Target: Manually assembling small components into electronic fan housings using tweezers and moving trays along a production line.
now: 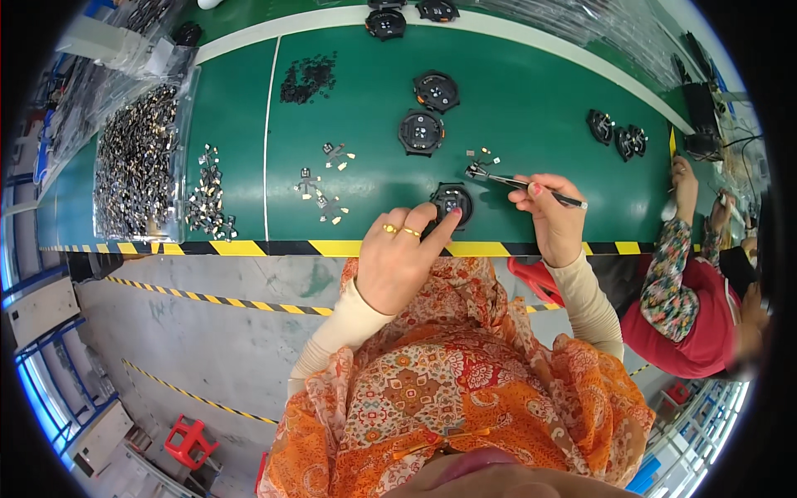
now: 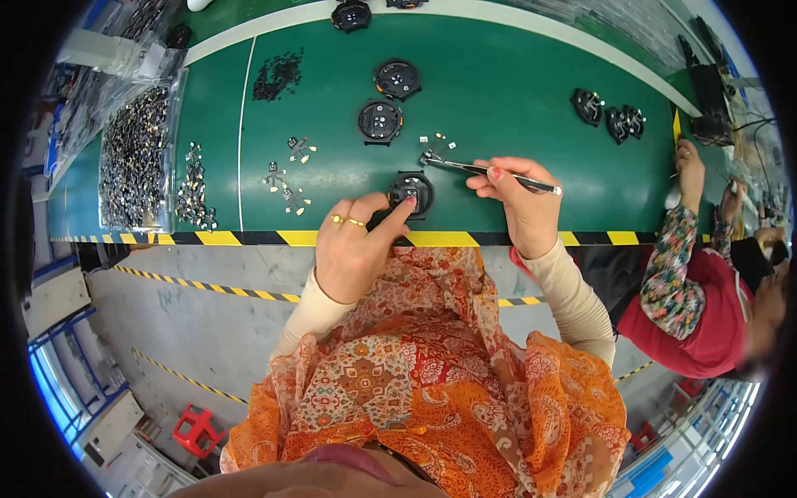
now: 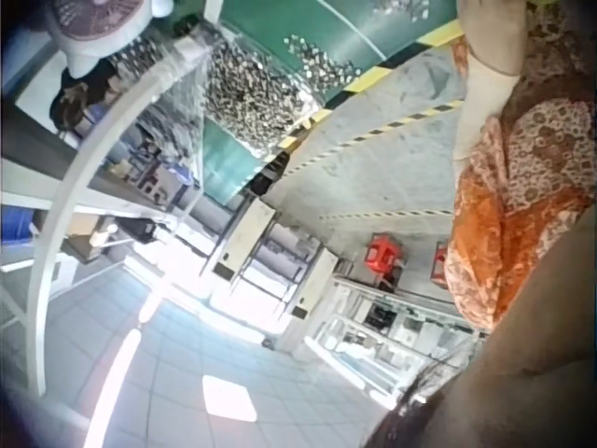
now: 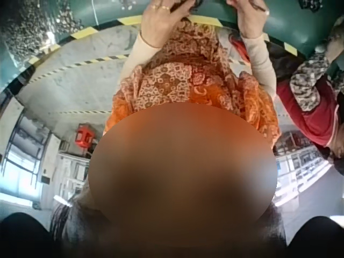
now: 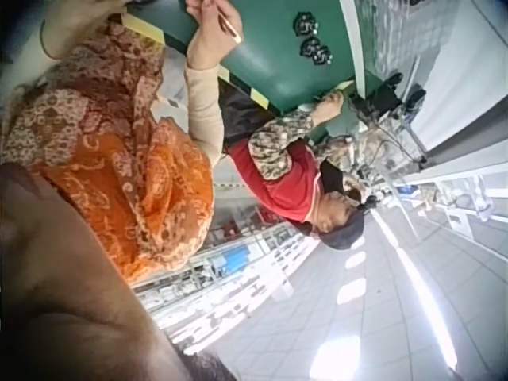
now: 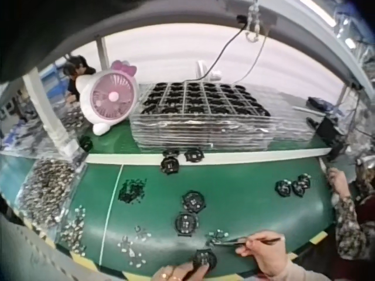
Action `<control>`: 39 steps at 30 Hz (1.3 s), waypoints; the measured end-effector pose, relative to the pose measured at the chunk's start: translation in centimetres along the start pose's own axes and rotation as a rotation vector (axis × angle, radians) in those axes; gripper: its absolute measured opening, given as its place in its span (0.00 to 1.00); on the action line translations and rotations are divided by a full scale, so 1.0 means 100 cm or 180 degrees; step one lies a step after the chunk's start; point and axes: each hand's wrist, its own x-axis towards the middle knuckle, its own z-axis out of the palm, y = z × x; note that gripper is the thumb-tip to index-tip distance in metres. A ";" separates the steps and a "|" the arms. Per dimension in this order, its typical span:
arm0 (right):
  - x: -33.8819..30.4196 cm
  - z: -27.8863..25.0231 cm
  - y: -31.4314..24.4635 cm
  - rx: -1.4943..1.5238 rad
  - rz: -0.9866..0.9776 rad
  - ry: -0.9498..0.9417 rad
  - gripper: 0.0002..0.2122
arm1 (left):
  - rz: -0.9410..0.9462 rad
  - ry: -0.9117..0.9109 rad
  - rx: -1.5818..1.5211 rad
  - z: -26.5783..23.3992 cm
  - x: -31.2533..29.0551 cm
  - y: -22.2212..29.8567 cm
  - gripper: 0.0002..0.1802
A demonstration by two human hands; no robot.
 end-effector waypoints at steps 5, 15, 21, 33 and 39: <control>-0.002 0.004 0.002 -0.0021 0.0042 0.0012 0.06 | -0.0211 -0.0124 -0.0023 0.016 0.012 0.012 0.20; -0.006 0.008 0.002 -0.0040 0.0124 -0.0128 0.10 | 0.0174 0.0102 -0.0263 0.012 0.001 -0.003 0.18; -0.004 0.011 0.000 -0.0135 0.0192 -0.0265 0.10 | 0.0264 0.0059 -0.0420 0.014 -0.002 -0.011 0.14; -0.001 0.014 -0.004 -0.0307 0.0369 -0.0229 0.11 | 0.0231 0.0140 -0.0419 0.015 -0.001 -0.009 0.17; -0.001 0.015 -0.005 -0.0336 0.0412 -0.0181 0.11 | 0.0400 0.0126 -0.0225 0.015 -0.004 -0.012 0.19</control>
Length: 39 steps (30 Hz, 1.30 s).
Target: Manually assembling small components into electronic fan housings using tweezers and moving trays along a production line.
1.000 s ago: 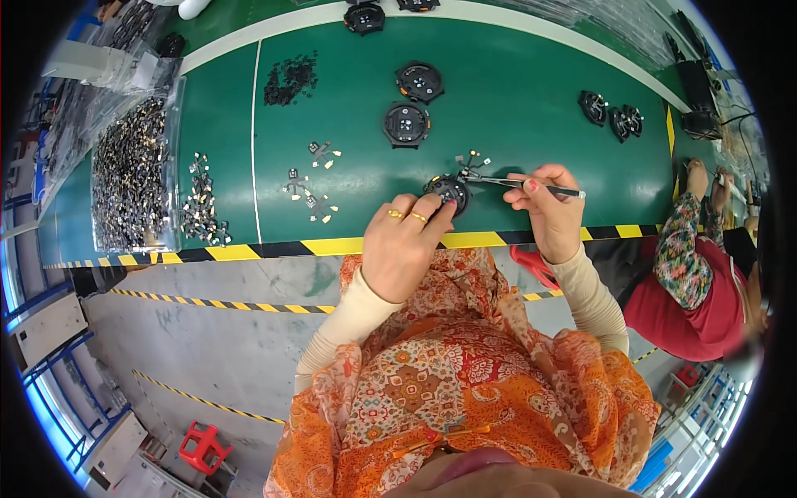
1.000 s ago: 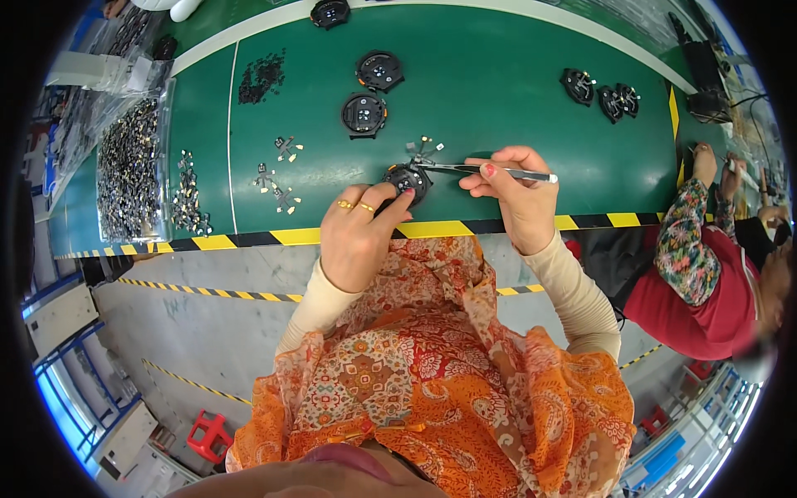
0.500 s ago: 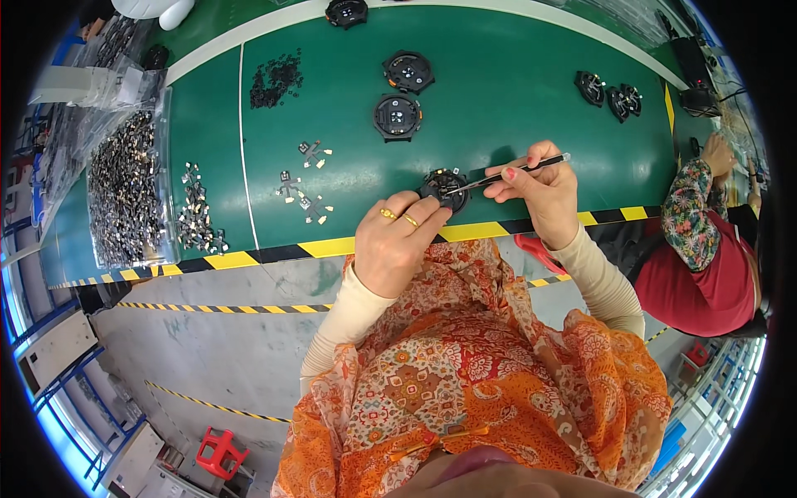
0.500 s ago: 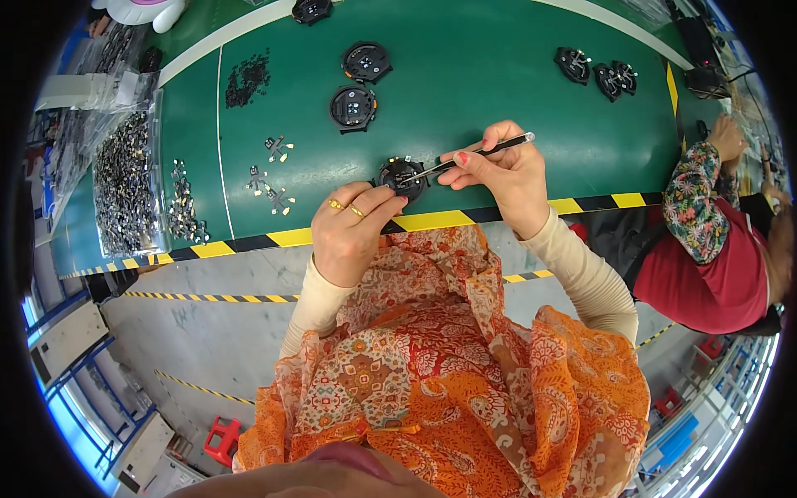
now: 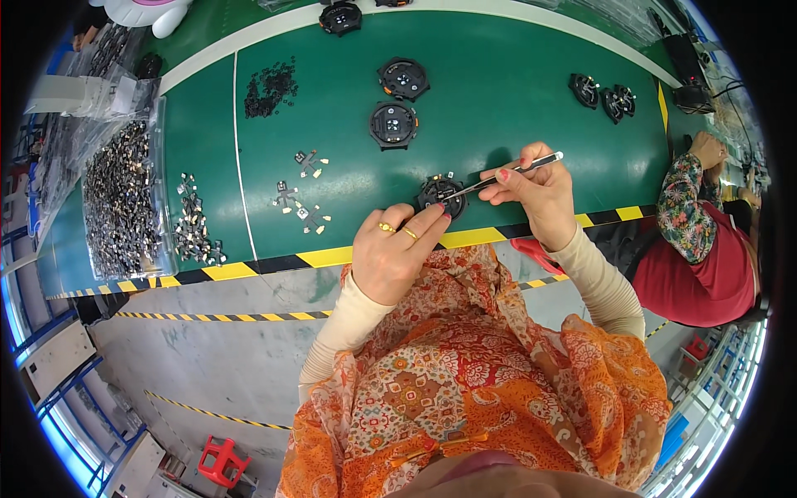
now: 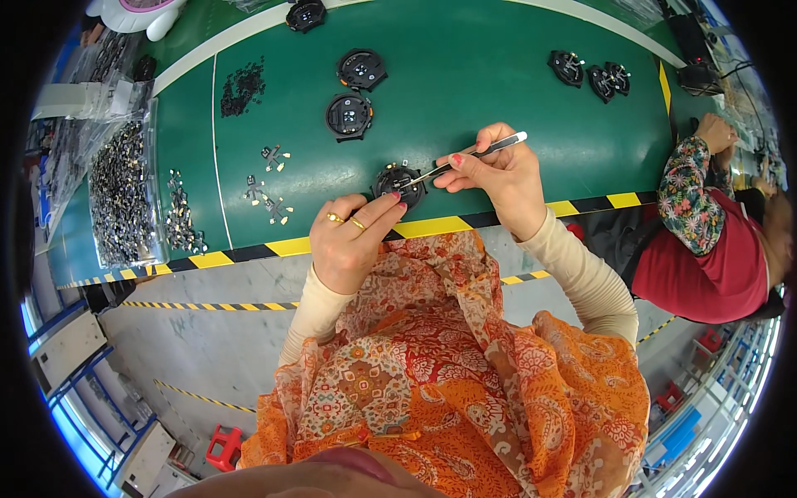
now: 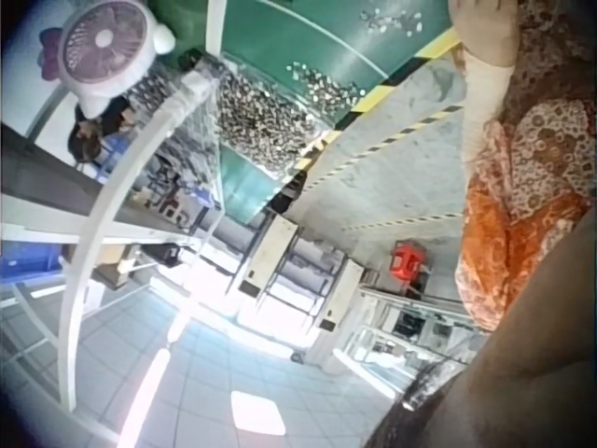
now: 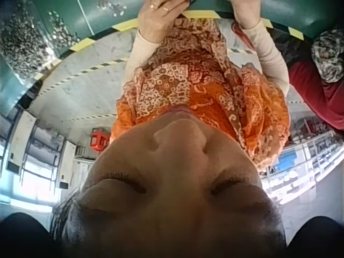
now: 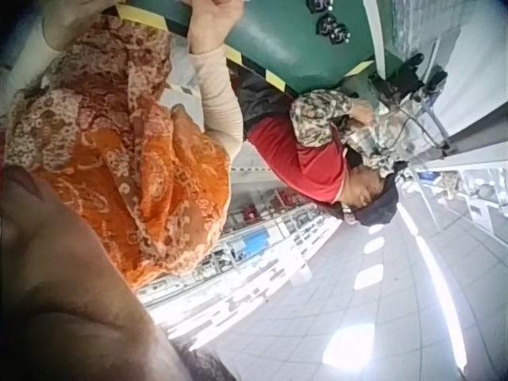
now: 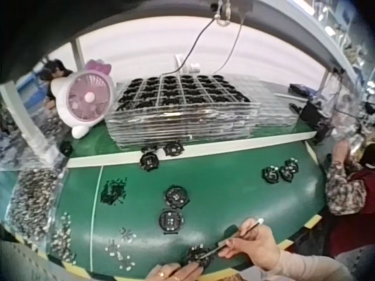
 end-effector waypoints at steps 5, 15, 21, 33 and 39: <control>0.001 -0.001 0.001 0.0007 0.0027 -0.0028 0.09 | 0.0074 -0.0154 0.0112 -0.003 0.003 0.000 0.20; -0.013 0.018 -0.013 -0.4051 -0.2339 -0.0891 0.15 | 0.0176 -0.0403 0.0019 -0.004 0.004 -0.002 0.21; 0.020 -0.025 -0.013 -0.4668 -0.2357 0.0387 0.17 | 0.0114 -0.0370 -0.0006 -0.004 0.006 -0.001 0.22; 0.077 -0.036 -0.040 -0.4222 -0.2616 0.0548 0.19 | -0.0321 -0.0148 0.0550 -0.011 0.031 -0.007 0.22; 0.122 0.037 -0.015 -0.4517 -0.2901 -0.0748 0.20 | -0.0563 -0.0438 0.0636 0.004 0.022 -0.007 0.26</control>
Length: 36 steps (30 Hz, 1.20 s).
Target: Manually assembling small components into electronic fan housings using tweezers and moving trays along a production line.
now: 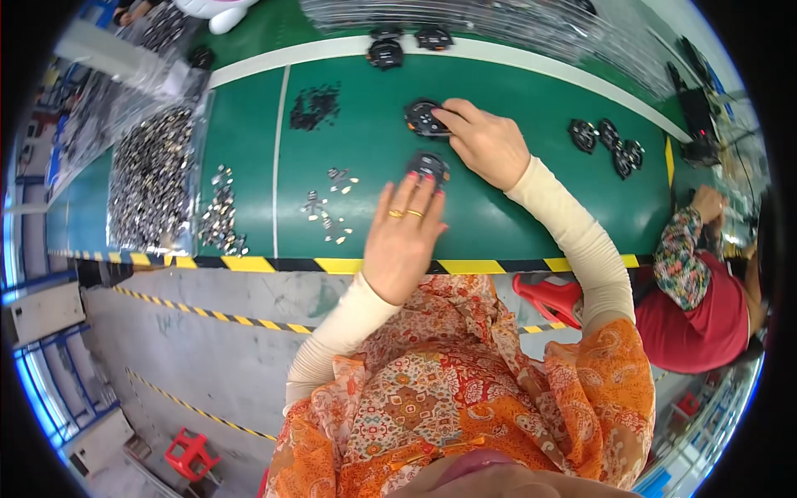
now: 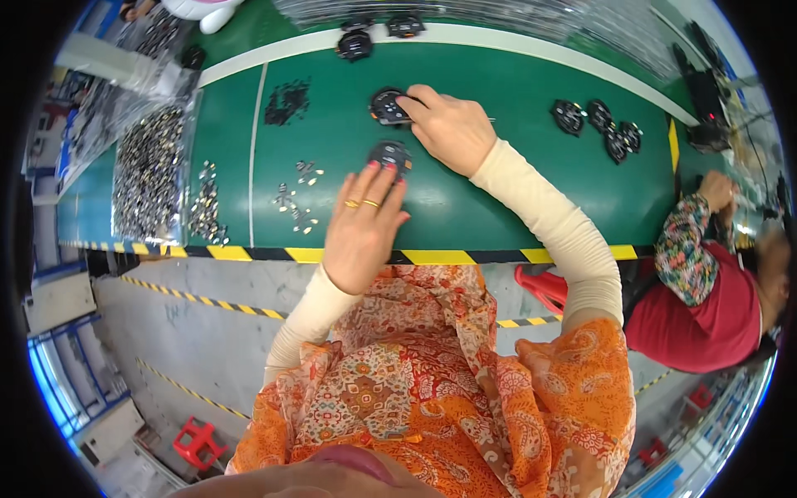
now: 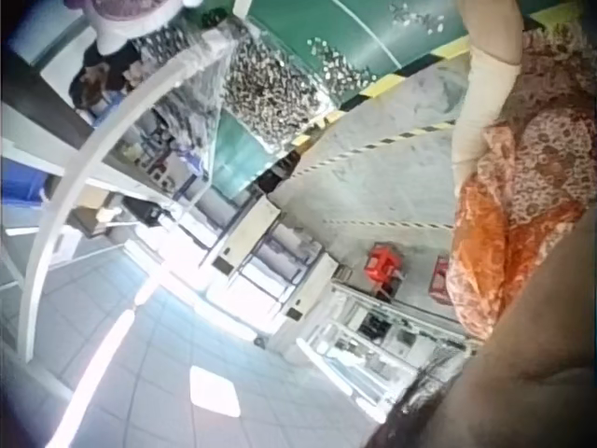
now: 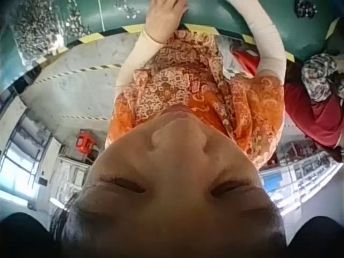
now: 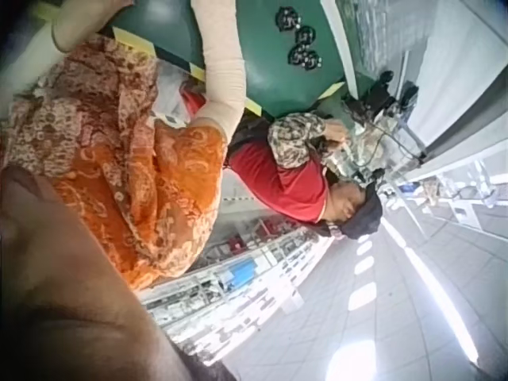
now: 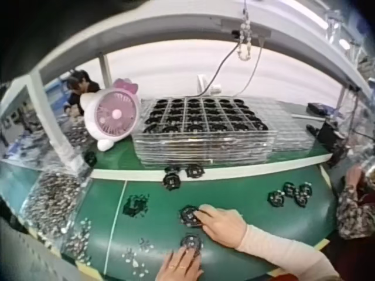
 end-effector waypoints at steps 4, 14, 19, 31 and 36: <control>0.006 -0.006 -0.019 0.0372 -0.0177 0.0394 0.16 | -0.0177 0.0387 0.0031 -0.012 -0.012 0.004 0.21; -0.027 -0.031 -0.064 0.1685 -0.1287 -0.0163 0.19 | -0.0750 0.0736 0.0542 -0.021 -0.031 -0.021 0.17; -0.027 -0.021 -0.062 0.1478 -0.1382 -0.0060 0.17 | -0.0778 0.0843 0.0309 -0.020 -0.033 -0.024 0.16; -0.014 -0.017 -0.052 0.0552 -0.2398 -0.0363 0.14 | -0.0796 0.1004 0.0071 -0.021 -0.035 -0.024 0.15; -0.020 -0.020 -0.041 0.1309 -0.1612 0.0077 0.15 | -0.0630 0.1463 0.0325 -0.034 -0.043 -0.011 0.17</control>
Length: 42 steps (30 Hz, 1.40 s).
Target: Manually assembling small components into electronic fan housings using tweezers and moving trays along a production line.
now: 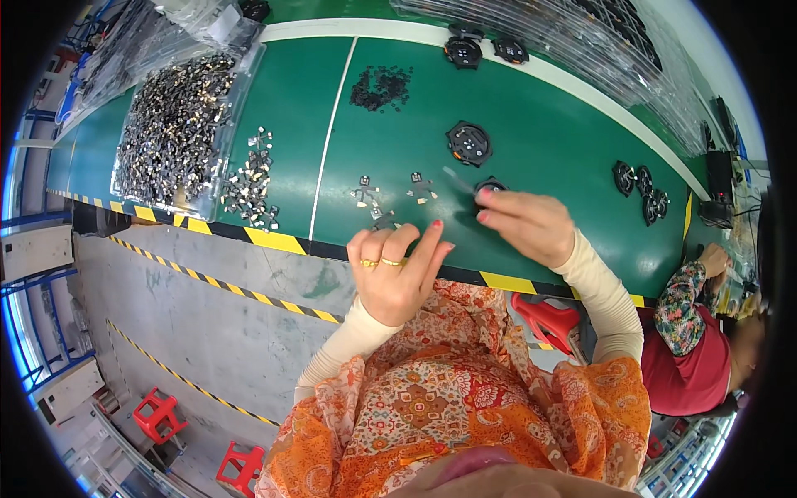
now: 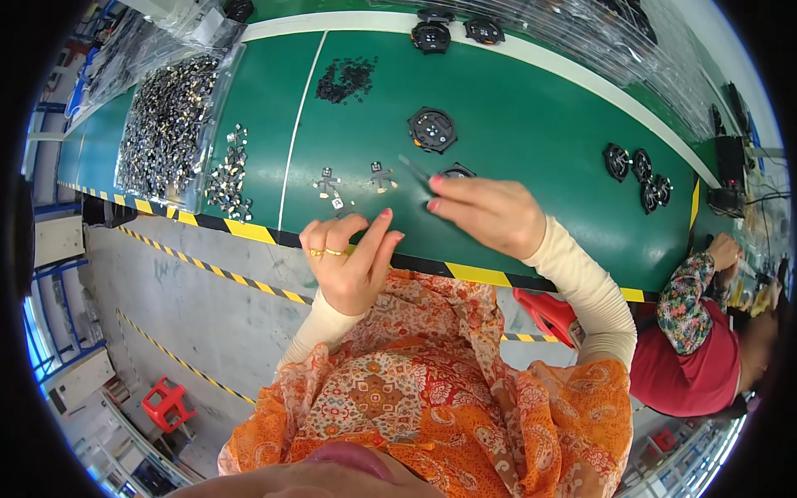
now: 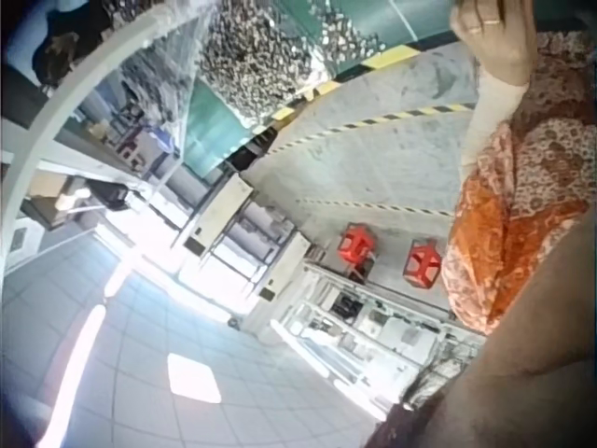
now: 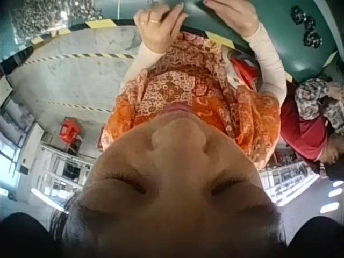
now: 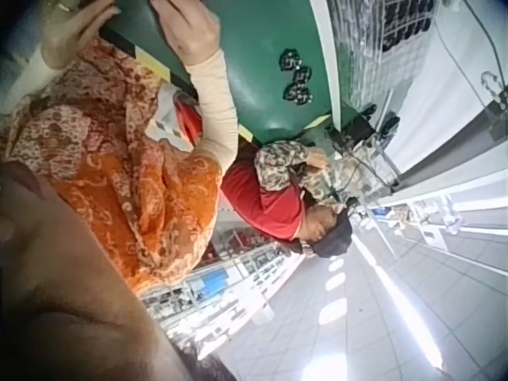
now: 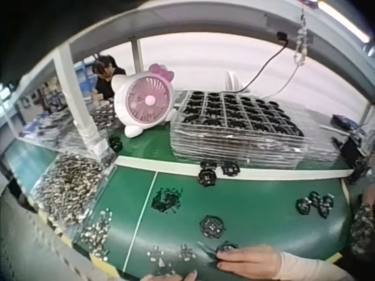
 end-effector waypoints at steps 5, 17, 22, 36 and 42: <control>-0.004 -0.001 -0.005 0.0221 0.0380 0.0296 0.14 | -0.0320 -0.0234 0.0420 0.010 0.016 -0.002 0.16; 0.011 0.010 0.006 -0.0593 -0.0936 -0.0679 0.15 | -0.0264 -0.0392 0.0548 0.021 0.009 -0.009 0.12; 0.002 -0.012 0.003 0.0180 -0.0011 -0.0030 0.11 | -0.0020 -0.0144 0.0216 0.006 0.008 0.012 0.17; -0.065 -0.008 -0.006 0.3229 0.3159 0.2448 0.06 | 0.0607 -0.1204 -0.0557 0.018 0.017 0.018 0.21; -0.061 -0.008 -0.005 0.3339 0.3152 0.2440 0.05 | 0.0428 -0.1378 -0.0244 0.038 0.029 0.040 0.25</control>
